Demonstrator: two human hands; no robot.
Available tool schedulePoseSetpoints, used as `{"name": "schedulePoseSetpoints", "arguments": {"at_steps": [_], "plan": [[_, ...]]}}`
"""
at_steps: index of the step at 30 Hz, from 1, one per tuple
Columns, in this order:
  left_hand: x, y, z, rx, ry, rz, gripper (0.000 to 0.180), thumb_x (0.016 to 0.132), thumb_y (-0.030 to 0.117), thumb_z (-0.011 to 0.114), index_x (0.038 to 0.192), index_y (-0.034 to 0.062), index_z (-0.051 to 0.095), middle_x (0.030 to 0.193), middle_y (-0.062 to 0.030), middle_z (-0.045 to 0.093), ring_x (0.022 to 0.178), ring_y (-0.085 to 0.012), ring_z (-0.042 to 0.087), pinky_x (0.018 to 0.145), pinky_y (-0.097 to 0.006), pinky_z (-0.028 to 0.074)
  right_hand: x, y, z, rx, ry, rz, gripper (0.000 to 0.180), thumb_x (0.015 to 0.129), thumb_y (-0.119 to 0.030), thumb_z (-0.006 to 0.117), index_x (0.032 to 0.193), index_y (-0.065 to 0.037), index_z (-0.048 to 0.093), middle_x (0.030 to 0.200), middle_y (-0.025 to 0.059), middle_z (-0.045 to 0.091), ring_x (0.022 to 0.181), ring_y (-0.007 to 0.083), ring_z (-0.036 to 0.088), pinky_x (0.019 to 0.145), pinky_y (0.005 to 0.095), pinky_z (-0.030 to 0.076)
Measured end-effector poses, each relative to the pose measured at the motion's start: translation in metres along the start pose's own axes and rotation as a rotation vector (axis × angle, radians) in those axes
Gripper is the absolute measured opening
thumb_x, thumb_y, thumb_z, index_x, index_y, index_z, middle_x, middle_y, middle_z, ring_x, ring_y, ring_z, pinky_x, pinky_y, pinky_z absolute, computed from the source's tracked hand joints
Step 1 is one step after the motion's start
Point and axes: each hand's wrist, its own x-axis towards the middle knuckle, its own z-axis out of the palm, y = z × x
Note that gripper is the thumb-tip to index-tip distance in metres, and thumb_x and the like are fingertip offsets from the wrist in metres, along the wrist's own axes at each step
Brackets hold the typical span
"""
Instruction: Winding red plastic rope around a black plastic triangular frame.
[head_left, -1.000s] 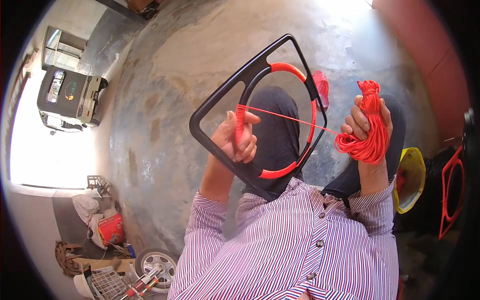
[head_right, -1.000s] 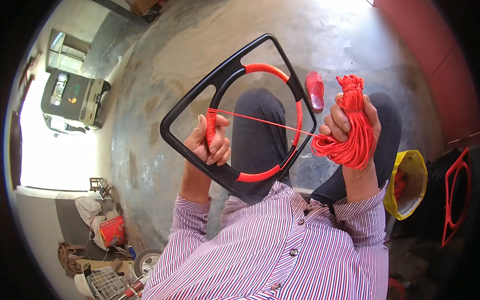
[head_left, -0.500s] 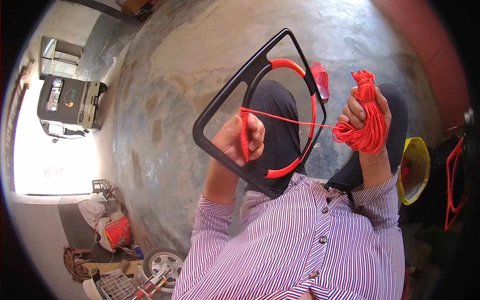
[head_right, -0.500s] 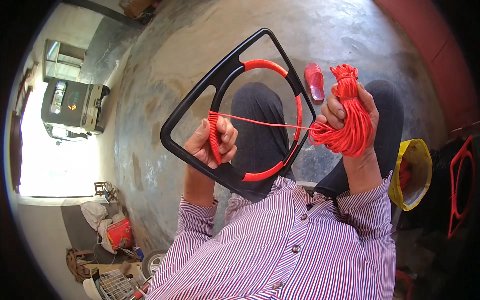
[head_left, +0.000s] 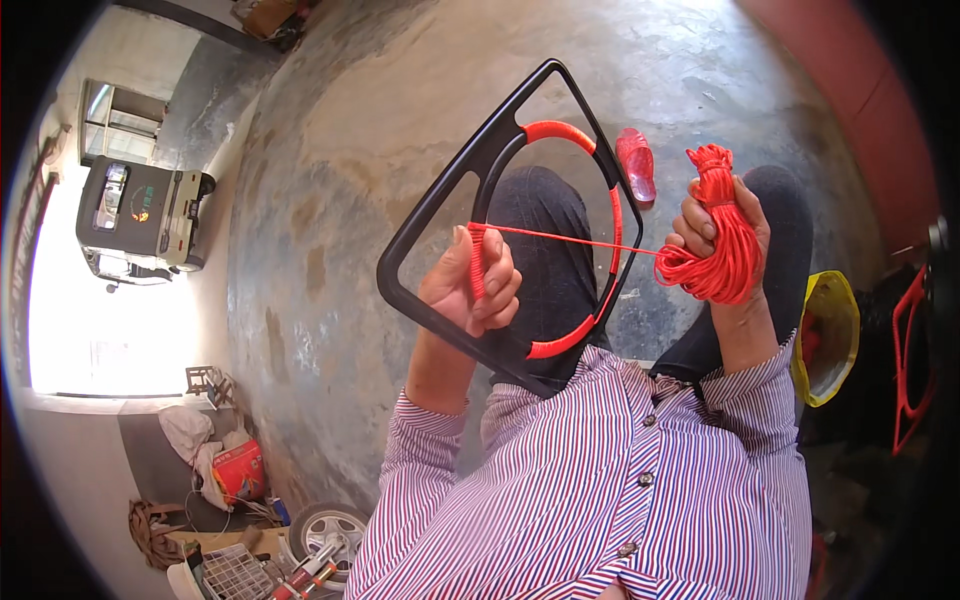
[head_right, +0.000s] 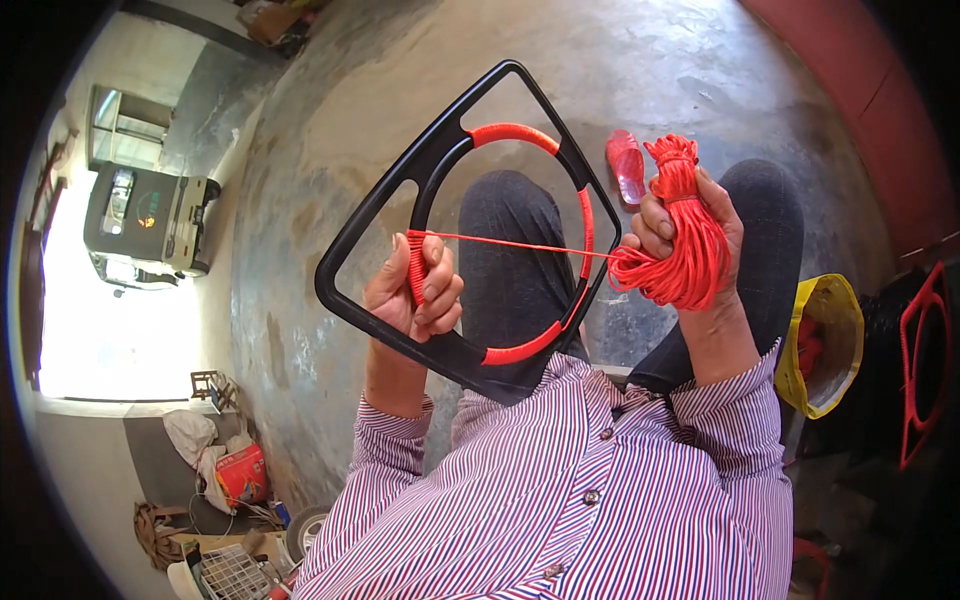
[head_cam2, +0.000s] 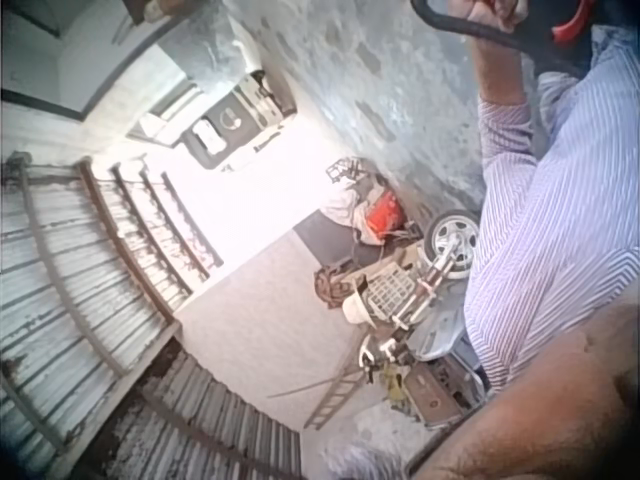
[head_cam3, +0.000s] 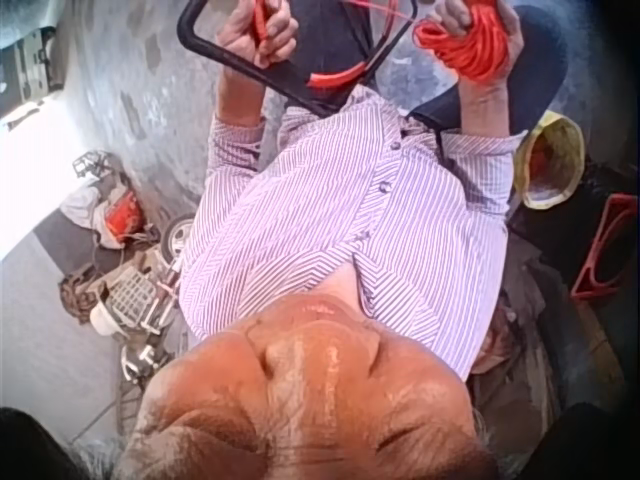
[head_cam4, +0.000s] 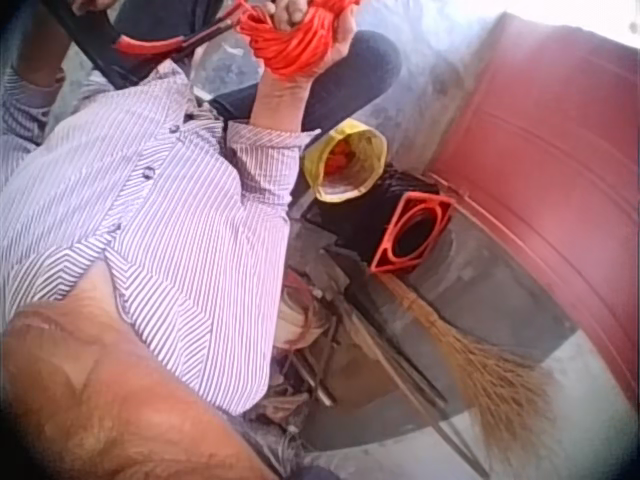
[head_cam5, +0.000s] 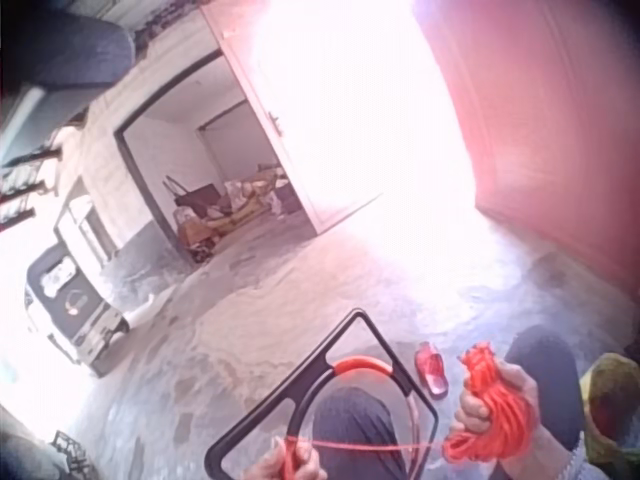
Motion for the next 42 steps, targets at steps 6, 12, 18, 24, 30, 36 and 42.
{"name": "schedulePoseSetpoints", "arguments": {"at_steps": [6,12,18,24,30,36,42], "plan": [[-0.003,0.003,0.005,0.039,0.01,-0.02,0.04,0.108,0.037,0.031,0.096,0.0029,0.047,0.073,-0.0069,0.045,0.047,-0.0102,0.034,0.039,-0.026,0.027,0.001,0.0,-0.001,-0.031,0.019,-0.027,0.047,0.104,-0.041,0.036,0.109,0.001,0.057,0.068,0.0083,0.053,0.054,0.0173,0.047,0.07,0.0389,0.047],[-0.003,0.002,0.014,0.098,0.061,0.009,0.042,0.108,0.039,0.029,0.099,0.0027,0.049,0.064,-0.0046,0.043,0.04,-0.0092,0.03,0.036,-0.025,0.027,0.0,0.0,0.003,-0.045,0.059,-0.028,0.045,0.103,-0.041,0.038,0.105,0.0,0.058,0.067,0.0074,0.053,0.053,0.0165,0.046,0.062,0.0353,0.041],[-0.004,0.001,0.013,0.1,0.049,0.049,0.047,0.109,0.04,0.026,0.109,0.0025,0.053,0.061,-0.0053,0.044,0.038,-0.0096,0.031,0.035,-0.025,0.027,0.0,0.002,0.003,-0.063,0.071,-0.027,0.045,0.102,-0.042,0.039,0.106,-0.001,0.059,0.065,0.0065,0.053,0.053,0.0156,0.045,0.058,0.0327,0.039],[-0.005,0.001,0.009,0.08,0.017,0.034,0.044,0.108,0.039,0.028,0.104,0.0025,0.052,0.062,-0.0059,0.046,0.038,-0.0099,0.033,0.036,-0.025,0.029,0.0,-0.001,0.004,-0.075,0.08,-0.041,0.045,0.102,-0.042,0.039,0.104,-0.002,0.06,0.065,0.0065,0.053,0.053,0.0158,0.045,0.058,0.0327,0.039],[-0.005,0.0,0.014,0.126,0.068,0.035,0.045,0.108,0.041,0.028,0.102,0.0031,0.052,0.058,-0.0046,0.044,0.036,-0.0092,0.031,0.035,-0.024,0.027,0.0,-0.002,0.002,-0.075,0.069,-0.049,0.045,0.103,-0.041,0.038,0.105,-0.002,0.059,0.066,0.0068,0.053,0.053,0.016,0.046,0.059,0.0337,0.04],[-0.005,-0.003,0.029,0.202,0.18,0.07,0.051,0.107,0.048,0.027,0.103,0.0047,0.053,0.056,-0.0034,0.043,0.035,-0.0085,0.029,0.034,-0.024,0.027,-0.001,-0.004,0.001,-0.073,0.061,-0.042,0.045,0.103,-0.041,0.038,0.104,-0.001,0.059,0.066,0.0069,0.053,0.053,0.0161,0.046,0.061,0.0344,0.041],[-0.005,-0.003,0.011,0.105,0.062,0.051,0.049,0.108,0.044,0.026,0.105,0.0032,0.053,0.058,-0.0041,0.044,0.036,-0.0091,0.03,0.035,-0.024,0.029,-0.001,-0.005,0.001,-0.084,0.074,-0.053,0.045,0.103,-0.041,0.039,0.104,-0.001,0.06,0.066,0.0069,0.053,0.053,0.016,0.046,0.059,0.034,0.041]]}}
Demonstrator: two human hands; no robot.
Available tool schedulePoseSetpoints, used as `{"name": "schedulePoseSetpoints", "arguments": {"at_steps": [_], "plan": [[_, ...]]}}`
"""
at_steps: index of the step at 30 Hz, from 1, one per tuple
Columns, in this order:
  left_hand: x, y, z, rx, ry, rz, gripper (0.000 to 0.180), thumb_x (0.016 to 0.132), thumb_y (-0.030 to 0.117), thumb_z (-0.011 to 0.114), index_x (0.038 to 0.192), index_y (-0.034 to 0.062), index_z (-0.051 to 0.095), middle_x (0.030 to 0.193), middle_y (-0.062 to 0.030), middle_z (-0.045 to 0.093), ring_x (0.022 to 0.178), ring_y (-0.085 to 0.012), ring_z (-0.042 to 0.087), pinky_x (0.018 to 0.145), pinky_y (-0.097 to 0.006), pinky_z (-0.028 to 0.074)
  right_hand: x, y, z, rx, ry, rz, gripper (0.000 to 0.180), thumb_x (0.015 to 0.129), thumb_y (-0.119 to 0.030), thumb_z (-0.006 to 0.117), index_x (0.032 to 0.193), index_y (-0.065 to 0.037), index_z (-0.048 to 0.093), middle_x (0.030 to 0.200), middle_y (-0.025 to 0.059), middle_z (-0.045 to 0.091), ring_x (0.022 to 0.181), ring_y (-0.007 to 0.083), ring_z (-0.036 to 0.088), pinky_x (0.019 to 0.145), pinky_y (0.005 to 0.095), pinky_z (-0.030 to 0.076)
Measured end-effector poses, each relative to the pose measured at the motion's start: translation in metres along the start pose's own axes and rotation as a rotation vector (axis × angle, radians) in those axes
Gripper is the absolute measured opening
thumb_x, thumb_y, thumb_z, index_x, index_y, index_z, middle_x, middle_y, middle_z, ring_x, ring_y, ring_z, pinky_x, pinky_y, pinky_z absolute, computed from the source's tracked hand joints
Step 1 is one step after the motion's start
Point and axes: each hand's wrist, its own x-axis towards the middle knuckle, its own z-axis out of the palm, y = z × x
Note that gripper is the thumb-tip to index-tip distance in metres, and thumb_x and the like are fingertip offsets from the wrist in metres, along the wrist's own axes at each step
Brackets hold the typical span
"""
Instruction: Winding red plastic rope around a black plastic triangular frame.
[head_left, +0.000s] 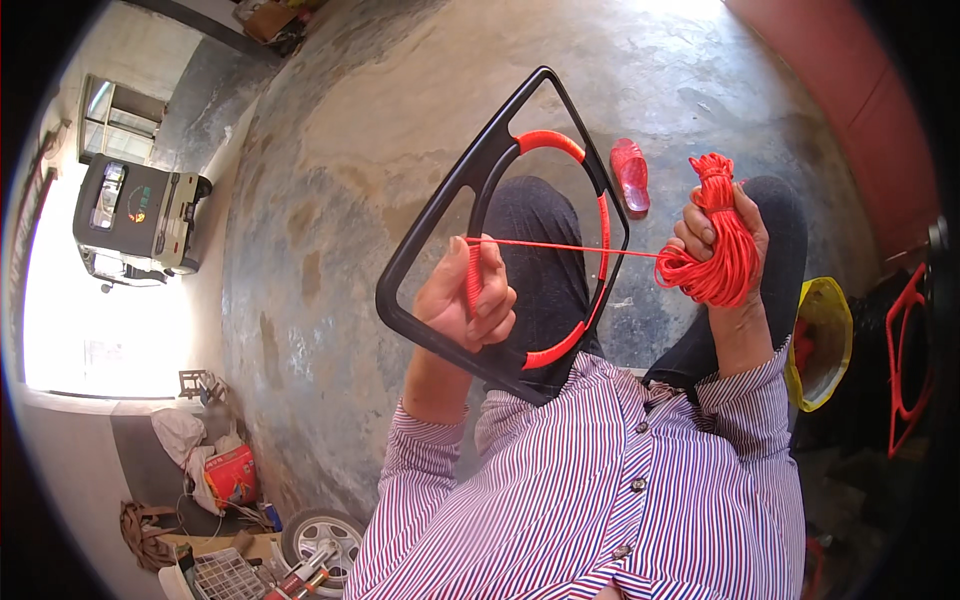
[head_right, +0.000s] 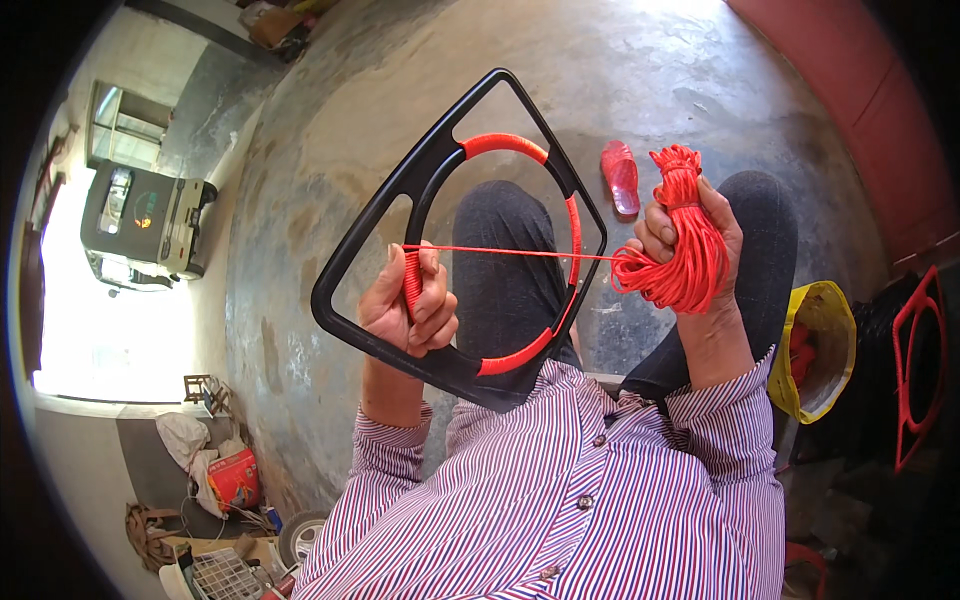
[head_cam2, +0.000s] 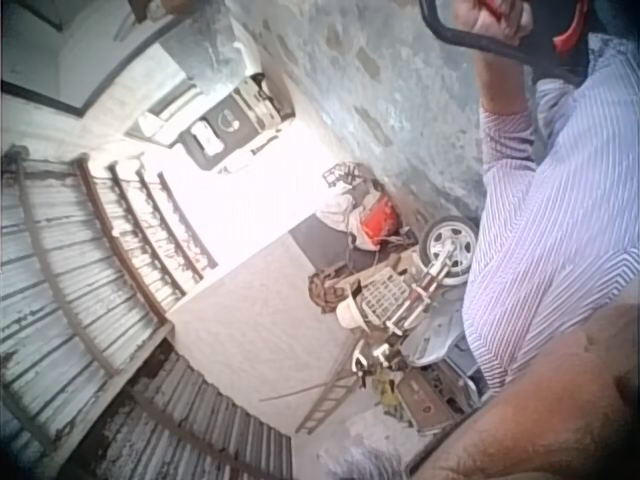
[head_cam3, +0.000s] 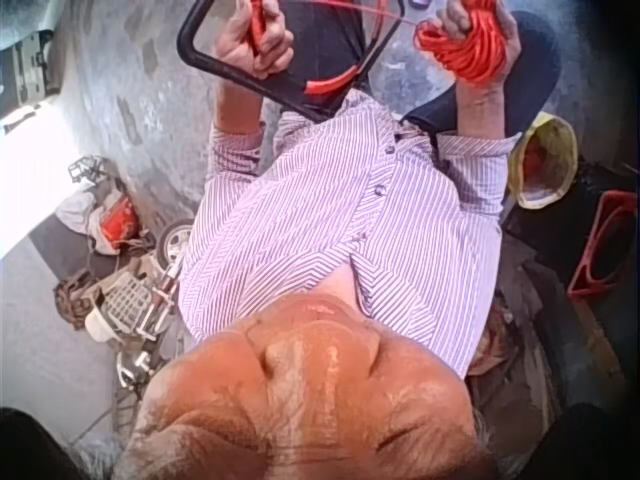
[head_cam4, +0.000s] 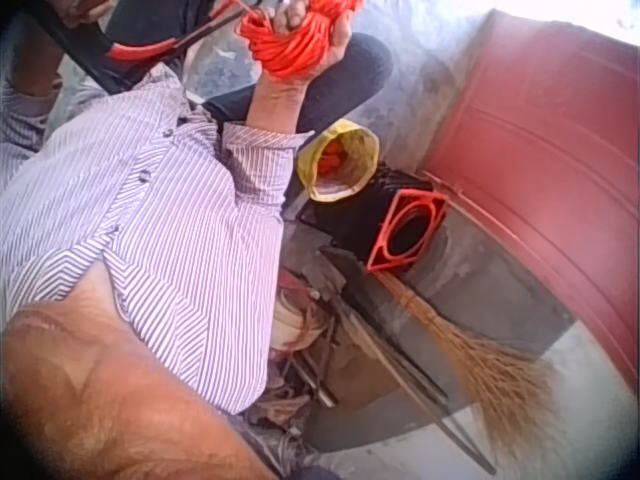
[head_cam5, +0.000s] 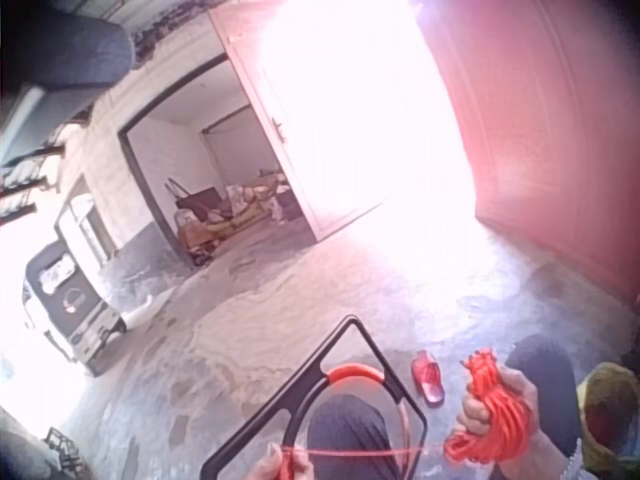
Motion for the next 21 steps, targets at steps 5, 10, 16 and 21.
{"name": "schedulePoseSetpoints", "arguments": {"at_steps": [5,10,16,21], "plan": [[-0.0006,0.0003,0.0024,-0.005,-0.011,-0.007,0.049,0.108,0.043,0.026,0.104,0.0031,0.053,0.059,-0.0043,0.045,0.036,-0.0092,0.031,0.035,-0.024,0.029,-0.0009,-0.0018,0.0023,-0.072,0.04,-0.01,0.044,0.103,-0.041,0.039,0.102,-0.002,0.06,0.064,0.0066,0.052,0.05,0.0156,0.044,0.057,0.0345,0.042],[0.0004,0.0001,0.0053,-0.002,-0.009,-0.008,0.048,0.108,0.044,0.027,0.101,0.0037,0.053,0.057,-0.004,0.043,0.035,-0.0089,0.03,0.034,-0.024,0.027,-0.0008,-0.0035,0.0018,-0.081,0.037,0.004,0.042,0.103,-0.039,0.039,0.1,-0.004,0.06,0.063,0.0064,0.05,0.048,0.0152,0.042,0.055,0.0342,0.043],[0.0003,0.0023,0.0054,0.009,0.021,-0.03,0.047,0.108,0.042,0.029,0.096,0.004,0.054,0.055,-0.0036,0.042,0.034,-0.0086,0.028,0.032,-0.024,0.025,-0.0003,-0.0002,0.0016,-0.096,0.082,0.008,0.04,0.103,-0.039,0.039,0.098,-0.005,0.059,0.063,0.0065,0.051,0.048,0.0151,0.043,0.051,0.034,0.042],[0.0002,0.0027,0.007,0.026,0.021,-0.011,0.046,0.107,0.04,0.029,0.095,0.0035,0.055,0.055,-0.0035,0.042,0.034,-0.0082,0.029,0.032,-0.024,0.025,0.0008,0.0033,0.0043,-0.141,0.148,0.014,0.039,0.103,-0.039,0.041,0.093,-0.006,0.059,0.061,0.0064,0.052,0.047,0.0155,0.045,0.049,0.0325,0.041]]}}
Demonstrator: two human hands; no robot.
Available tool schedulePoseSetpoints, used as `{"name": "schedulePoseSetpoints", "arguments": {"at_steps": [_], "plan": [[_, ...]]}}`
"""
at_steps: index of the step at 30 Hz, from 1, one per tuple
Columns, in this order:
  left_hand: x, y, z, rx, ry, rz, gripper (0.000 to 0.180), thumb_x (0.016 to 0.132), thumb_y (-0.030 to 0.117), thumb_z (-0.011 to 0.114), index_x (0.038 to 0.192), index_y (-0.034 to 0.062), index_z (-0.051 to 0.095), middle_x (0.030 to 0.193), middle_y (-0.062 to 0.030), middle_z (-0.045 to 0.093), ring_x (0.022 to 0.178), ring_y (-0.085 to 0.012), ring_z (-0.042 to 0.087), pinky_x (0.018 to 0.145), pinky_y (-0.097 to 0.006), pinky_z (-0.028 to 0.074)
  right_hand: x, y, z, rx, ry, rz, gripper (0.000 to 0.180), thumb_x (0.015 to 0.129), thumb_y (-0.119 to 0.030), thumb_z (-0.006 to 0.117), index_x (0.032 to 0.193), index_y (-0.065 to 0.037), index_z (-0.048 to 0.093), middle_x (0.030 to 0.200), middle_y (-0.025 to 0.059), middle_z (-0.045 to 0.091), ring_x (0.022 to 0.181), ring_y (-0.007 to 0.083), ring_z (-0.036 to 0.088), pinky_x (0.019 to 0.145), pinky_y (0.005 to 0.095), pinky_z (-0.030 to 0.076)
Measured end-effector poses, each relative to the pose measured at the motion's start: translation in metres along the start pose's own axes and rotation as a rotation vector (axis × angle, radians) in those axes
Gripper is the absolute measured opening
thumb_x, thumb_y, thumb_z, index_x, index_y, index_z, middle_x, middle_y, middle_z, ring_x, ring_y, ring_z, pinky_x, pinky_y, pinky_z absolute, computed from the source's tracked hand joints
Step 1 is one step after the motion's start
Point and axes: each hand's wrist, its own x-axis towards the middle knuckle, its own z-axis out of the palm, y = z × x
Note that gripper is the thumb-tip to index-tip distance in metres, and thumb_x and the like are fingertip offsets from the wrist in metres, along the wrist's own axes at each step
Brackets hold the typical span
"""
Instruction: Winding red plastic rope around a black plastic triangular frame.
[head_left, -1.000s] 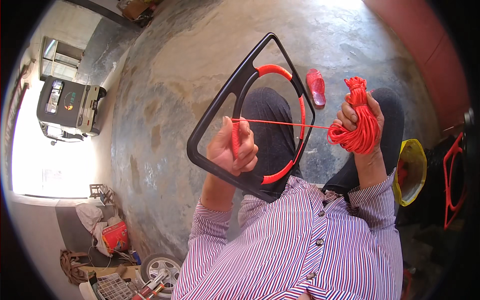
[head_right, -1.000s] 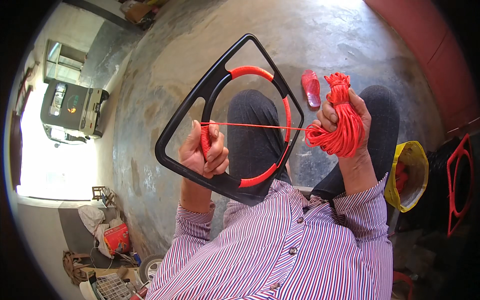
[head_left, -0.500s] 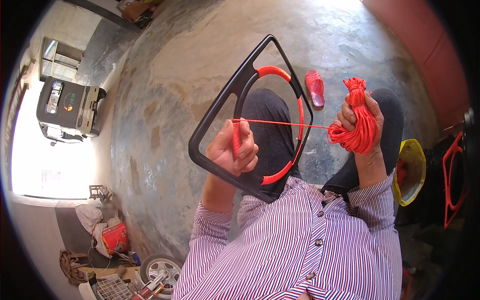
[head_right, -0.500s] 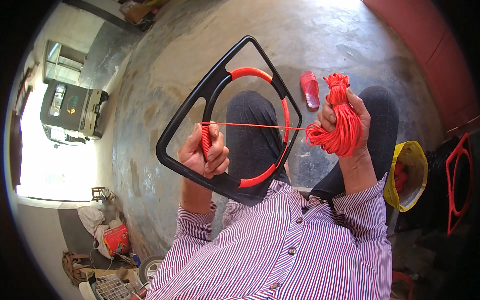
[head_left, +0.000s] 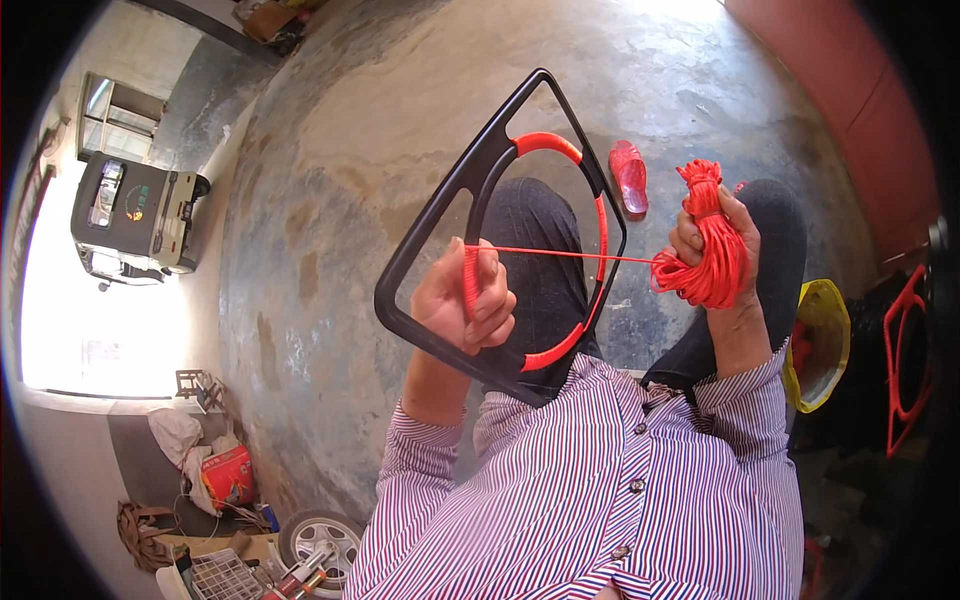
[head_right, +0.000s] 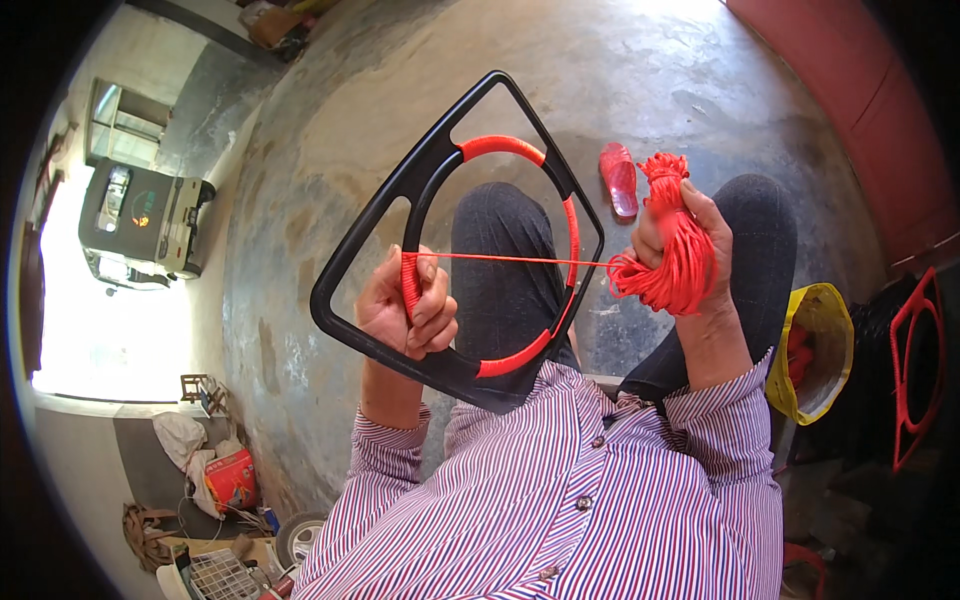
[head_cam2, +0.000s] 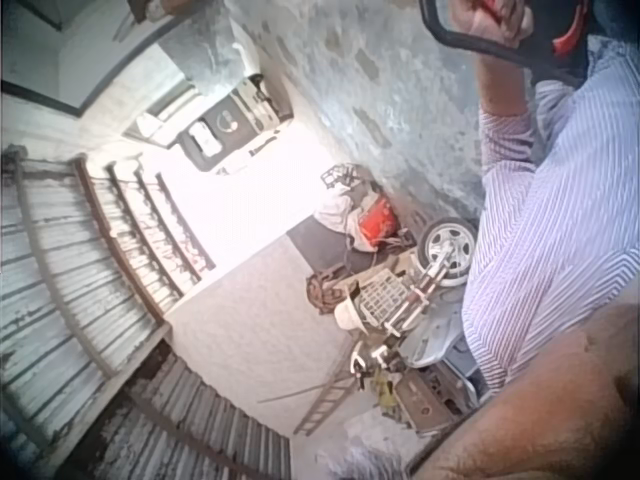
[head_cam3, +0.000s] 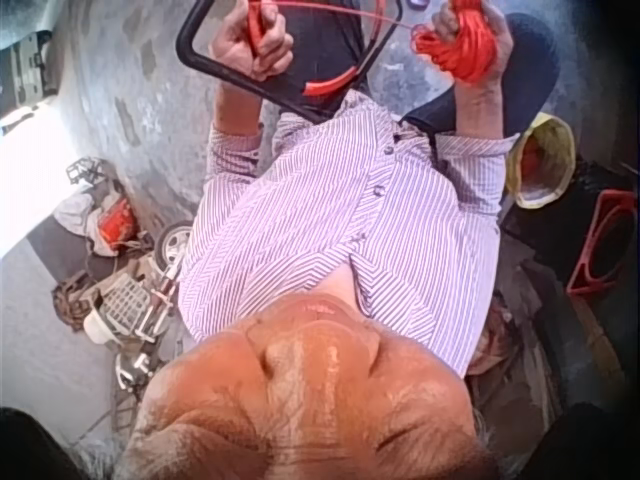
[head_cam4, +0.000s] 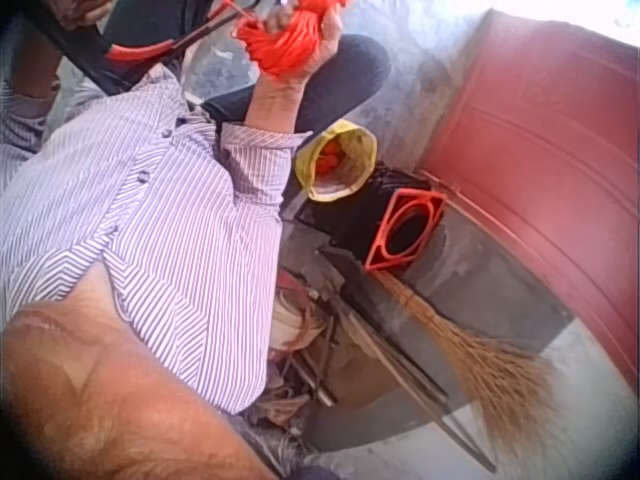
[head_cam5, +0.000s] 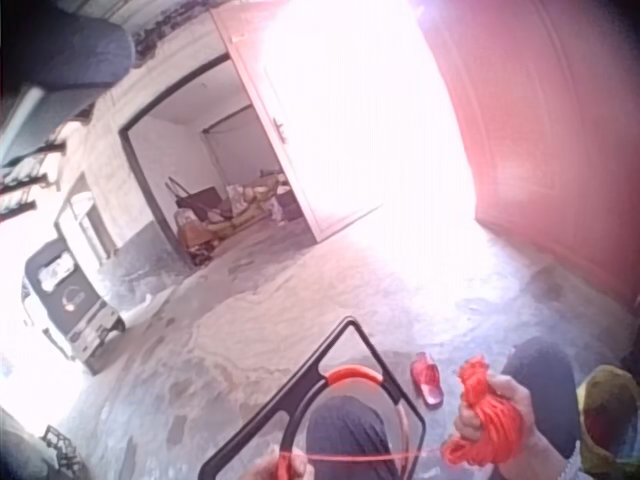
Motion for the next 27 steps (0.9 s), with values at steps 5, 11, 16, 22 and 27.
{"name": "schedulePoseSetpoints", "arguments": {"at_steps": [5,11,16,22,27], "plan": [[-0.002,0.0,-0.001,0.007,-0.006,0.005,0.05,0.108,0.039,0.028,0.099,-0.0006,0.058,0.058,-0.0047,0.044,0.035,-0.0083,0.031,0.033,-0.024,0.027,0.001,0.008,0.0,-0.183,0.105,0.012,0.033,0.101,-0.037,0.048,0.088,-0.008,0.058,0.055,0.0061,0.055,0.042,0.0152,0.046,0.045,0.0291,0.039],[-0.004,0.0,-0.002,0.008,-0.046,0.016,0.051,0.107,0.037,0.029,0.104,-0.0043,0.059,0.06,-0.0059,0.046,0.037,-0.0087,0.034,0.034,-0.024,0.028,0.001,0.012,0.006,-0.31,0.19,-0.011,0.031,0.098,-0.037,0.055,0.088,-0.008,0.057,0.057,0.0069,0.058,0.042,0.0147,0.05,0.046,0.0294,0.043],[-0.005,-0.001,0.0,-0.004,-0.061,0.014,0.05,0.107,0.034,0.03,0.105,-0.0057,0.059,0.06,-0.0068,0.047,0.037,-0.0091,0.034,0.035,-0.024,0.028,-0.003,0.021,0.011,-0.295,0.129,0.028,0.034,0.094,-0.037,0.061,0.103,-0.004,0.059,0.068,0.0064,0.061,0.051,0.0133,0.056,0.051,0.0282,0.046],[-0.003,-0.002,0.004,-0.03,-0.073,-0.001,0.042,0.102,0.029,0.039,0.106,-0.0079,0.06,0.058,-0.0086,0.049,0.038,-0.0092,0.037,0.036,-0.023,0.031,-0.004,0.028,0.017,-0.407,0.043,0.125,0.047,0.089,-0.032,0.067,0.119,0.001,0.056,0.074,0.0048,0.06,0.06,0.0121,0.059,0.06,0.027,0.05],[-0.002,-0.005,0.01,0.02,-0.062,-0.009,0.047,0.105,0.033,0.035,0.103,-0.0063,0.06,0.057,-0.0065,0.046,0.037,-0.0088,0.034,0.035,-0.024,0.029,-0.006,0.036,0.024,-0.42,-0.027,0.171,0.052,0.087,-0.03,0.067,0.125,0.003,0.052,0.081,0.0052,0.06,0.066,0.0119,0.06,0.062,0.0271,0.051]]}}
